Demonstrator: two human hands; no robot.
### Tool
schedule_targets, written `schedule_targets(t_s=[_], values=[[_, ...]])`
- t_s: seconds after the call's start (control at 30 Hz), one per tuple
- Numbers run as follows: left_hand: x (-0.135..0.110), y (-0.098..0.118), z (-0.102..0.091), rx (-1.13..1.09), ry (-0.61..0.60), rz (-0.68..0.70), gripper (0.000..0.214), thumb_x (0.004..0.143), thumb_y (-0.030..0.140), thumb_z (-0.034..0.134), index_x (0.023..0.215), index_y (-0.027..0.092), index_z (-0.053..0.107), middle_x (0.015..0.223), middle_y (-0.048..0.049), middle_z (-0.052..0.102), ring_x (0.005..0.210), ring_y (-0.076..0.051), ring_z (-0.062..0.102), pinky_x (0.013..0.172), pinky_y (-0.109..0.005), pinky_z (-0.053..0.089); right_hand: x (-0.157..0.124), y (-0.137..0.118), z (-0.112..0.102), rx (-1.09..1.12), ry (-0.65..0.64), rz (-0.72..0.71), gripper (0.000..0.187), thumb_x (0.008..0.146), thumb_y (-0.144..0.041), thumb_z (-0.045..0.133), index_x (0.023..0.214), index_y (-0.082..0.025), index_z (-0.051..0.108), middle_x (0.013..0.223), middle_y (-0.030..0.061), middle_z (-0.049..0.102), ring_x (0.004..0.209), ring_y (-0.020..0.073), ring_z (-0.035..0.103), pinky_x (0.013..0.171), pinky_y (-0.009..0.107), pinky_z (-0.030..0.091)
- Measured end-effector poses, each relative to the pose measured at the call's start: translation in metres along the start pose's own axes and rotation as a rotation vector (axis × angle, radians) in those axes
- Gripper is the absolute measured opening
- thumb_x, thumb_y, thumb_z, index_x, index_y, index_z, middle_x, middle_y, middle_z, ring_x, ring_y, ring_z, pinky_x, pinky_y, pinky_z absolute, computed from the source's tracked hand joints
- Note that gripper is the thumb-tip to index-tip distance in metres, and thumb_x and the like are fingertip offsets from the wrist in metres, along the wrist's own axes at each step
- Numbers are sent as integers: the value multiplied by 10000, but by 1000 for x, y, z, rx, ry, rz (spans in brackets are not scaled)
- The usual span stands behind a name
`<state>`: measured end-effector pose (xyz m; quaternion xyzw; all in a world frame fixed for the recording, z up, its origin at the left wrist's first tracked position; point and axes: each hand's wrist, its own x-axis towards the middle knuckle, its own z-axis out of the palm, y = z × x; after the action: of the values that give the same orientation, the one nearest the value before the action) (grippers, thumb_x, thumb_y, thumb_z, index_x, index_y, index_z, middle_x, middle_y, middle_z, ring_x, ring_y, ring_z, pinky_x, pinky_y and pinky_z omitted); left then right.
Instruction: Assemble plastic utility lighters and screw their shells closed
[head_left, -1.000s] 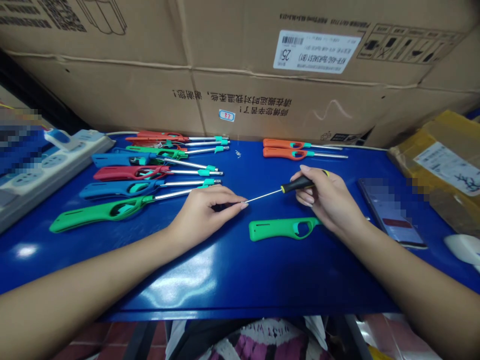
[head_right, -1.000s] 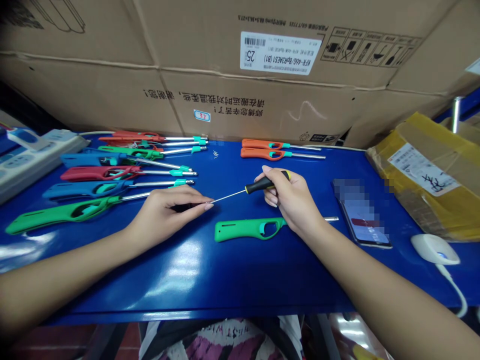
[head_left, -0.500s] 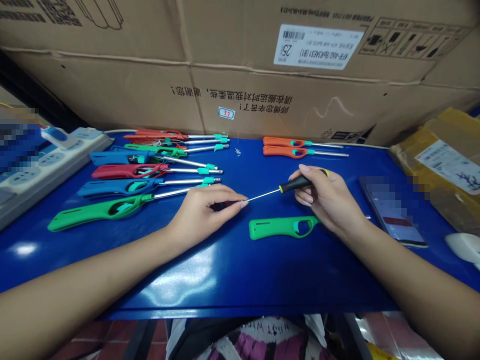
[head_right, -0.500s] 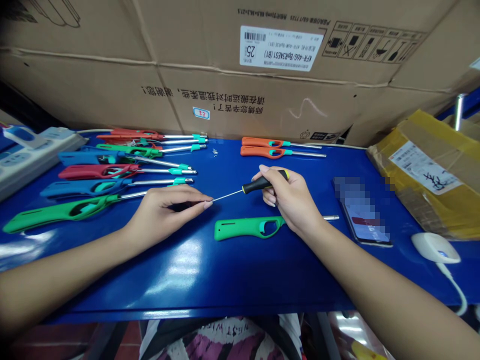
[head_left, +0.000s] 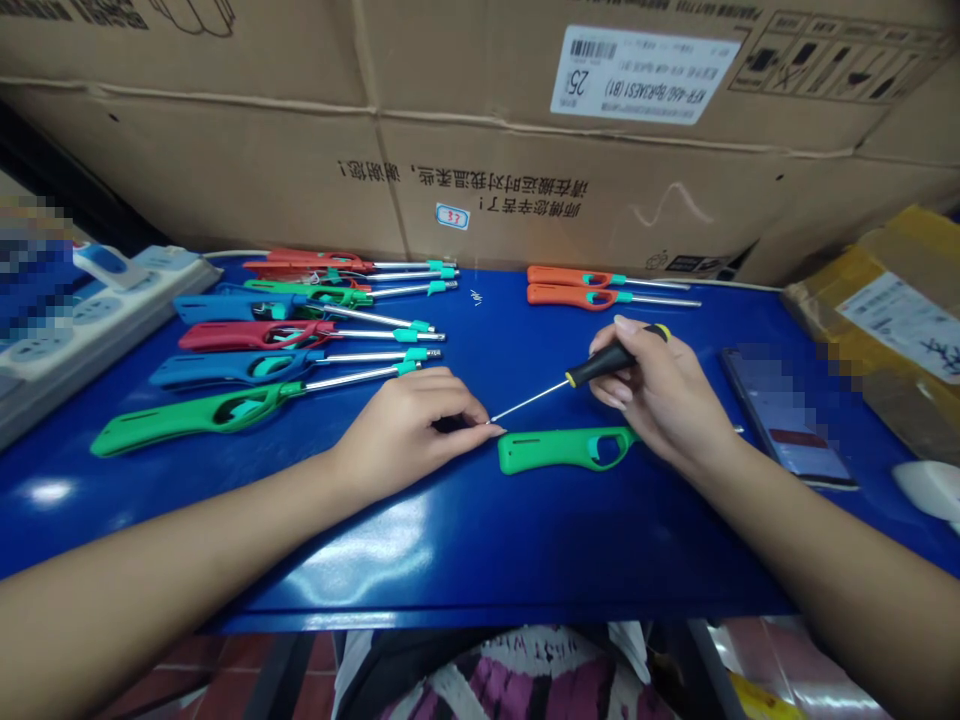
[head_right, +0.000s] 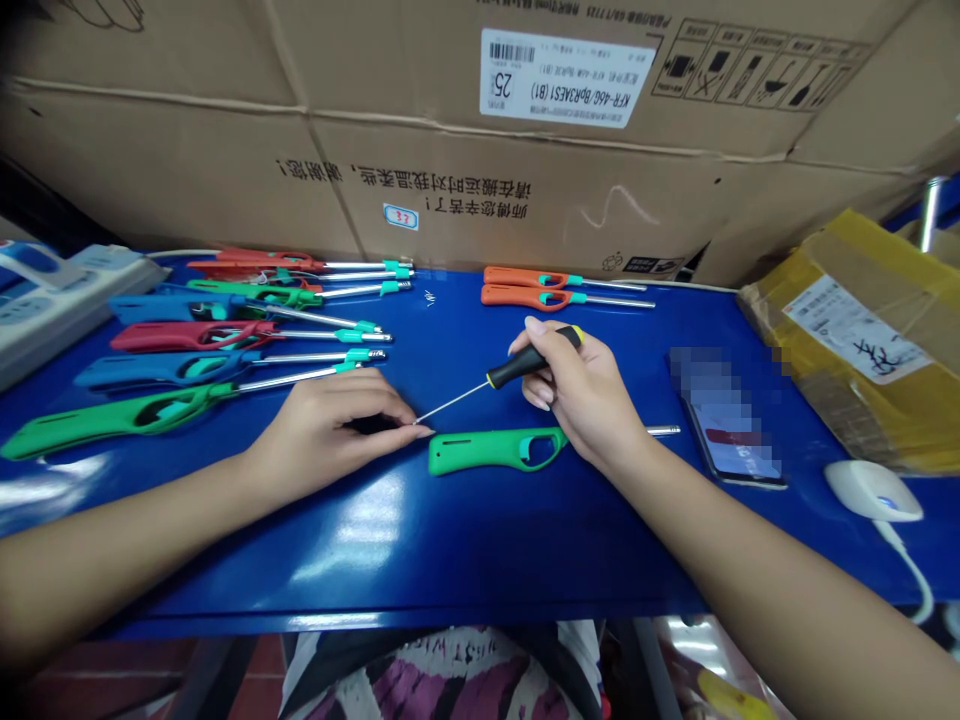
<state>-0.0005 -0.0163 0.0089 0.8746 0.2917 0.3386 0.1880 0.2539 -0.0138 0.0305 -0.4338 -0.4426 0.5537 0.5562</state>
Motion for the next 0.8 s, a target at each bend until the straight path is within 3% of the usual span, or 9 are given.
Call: schedule_targets(t_s=[0.8], values=[[-2,0,0,48,-35,24,145,942,226,678,813,173,719,774,-25,730,725,-153,658,700,-280,489,-1,0,3,-94,4,-66,301,777,-446,824,711,-186,690,521,-58,466,418,63,381,420,256,277]])
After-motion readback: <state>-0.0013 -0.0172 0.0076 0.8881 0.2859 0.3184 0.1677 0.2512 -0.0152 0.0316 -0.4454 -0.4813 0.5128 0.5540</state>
